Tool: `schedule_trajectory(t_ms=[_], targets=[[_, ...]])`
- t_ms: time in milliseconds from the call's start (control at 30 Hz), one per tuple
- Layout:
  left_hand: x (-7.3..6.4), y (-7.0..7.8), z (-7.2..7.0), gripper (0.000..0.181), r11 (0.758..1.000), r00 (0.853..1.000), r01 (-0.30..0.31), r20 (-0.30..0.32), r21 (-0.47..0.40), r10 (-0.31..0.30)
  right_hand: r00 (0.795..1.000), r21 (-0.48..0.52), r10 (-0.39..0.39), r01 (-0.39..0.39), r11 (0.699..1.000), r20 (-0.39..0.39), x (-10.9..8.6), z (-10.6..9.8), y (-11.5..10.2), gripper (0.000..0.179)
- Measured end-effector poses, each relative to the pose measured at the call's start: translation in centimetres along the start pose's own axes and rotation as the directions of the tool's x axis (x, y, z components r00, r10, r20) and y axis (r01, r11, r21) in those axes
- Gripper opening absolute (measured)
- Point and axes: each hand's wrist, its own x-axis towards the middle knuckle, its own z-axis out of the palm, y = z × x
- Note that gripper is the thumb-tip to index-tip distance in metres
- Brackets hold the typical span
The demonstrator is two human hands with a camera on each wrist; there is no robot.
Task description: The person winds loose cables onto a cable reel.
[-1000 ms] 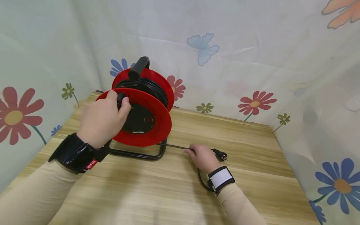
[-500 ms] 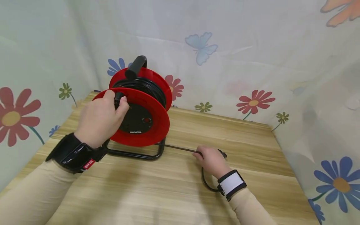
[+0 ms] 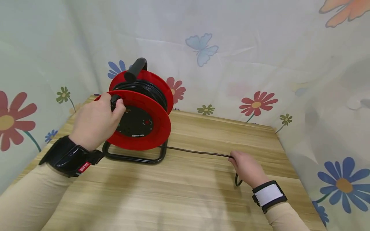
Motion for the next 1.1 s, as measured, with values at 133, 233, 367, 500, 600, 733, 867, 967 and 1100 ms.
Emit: schedule_trajectory(t_ms=[133,233,367,500,600,733,867,967,1100], targets=[[-0.1,-0.6,0.0,0.037,1.0,1.0,0.011,0.008,-0.003,-0.011,1.0,-0.025,0.005,-0.006,1.0,-0.023,-0.7,0.1,1.1,0.005],[-0.2,-0.8,0.1,0.038,1.0,1.0,0.012,0.017,-0.007,-0.012,0.999,-0.018,0.01,-0.011,1.0,-0.036,-1.0,0.3,1.5,0.006],[-0.2,-0.9,0.2,0.038,1.0,1.0,0.012,0.014,-0.011,-0.012,0.998,-0.014,0.012,-0.013,1.0,-0.064,-0.8,0.8,1.5,0.007],[-0.1,-0.6,0.4,0.037,1.0,1.0,-0.008,0.007,-0.004,0.008,0.995,-0.018,0.001,-0.002,1.0,-0.1,-0.3,1.1,1.3,0.008],[-0.1,-0.1,0.6,0.035,1.0,1.0,-0.031,0.0,0.002,0.031,0.993,-0.021,-0.004,0.002,1.0,-0.118,0.0,1.3,1.1,0.008],[0.0,0.6,0.9,0.034,0.999,0.999,-0.049,-0.002,0.012,0.049,0.992,-0.016,-0.004,0.002,1.0,-0.129,0.4,1.6,0.7,0.007],[0.1,1.3,1.2,0.034,0.998,0.998,-0.061,-0.004,0.026,0.061,0.992,-0.013,-0.008,0.007,1.0,-0.125,0.7,1.9,0.3,0.008],[0.1,1.7,1.4,0.034,0.997,0.998,-0.069,-0.011,0.027,0.069,0.993,-0.017,-0.002,0.0,1.0,-0.114,1.0,2.1,0.1,0.008],[0.0,2.1,1.6,0.034,0.997,0.998,-0.068,-0.005,0.022,0.068,0.996,-0.02,0.01,-0.012,1.0,-0.092,1.2,2.3,-0.1,0.007]])
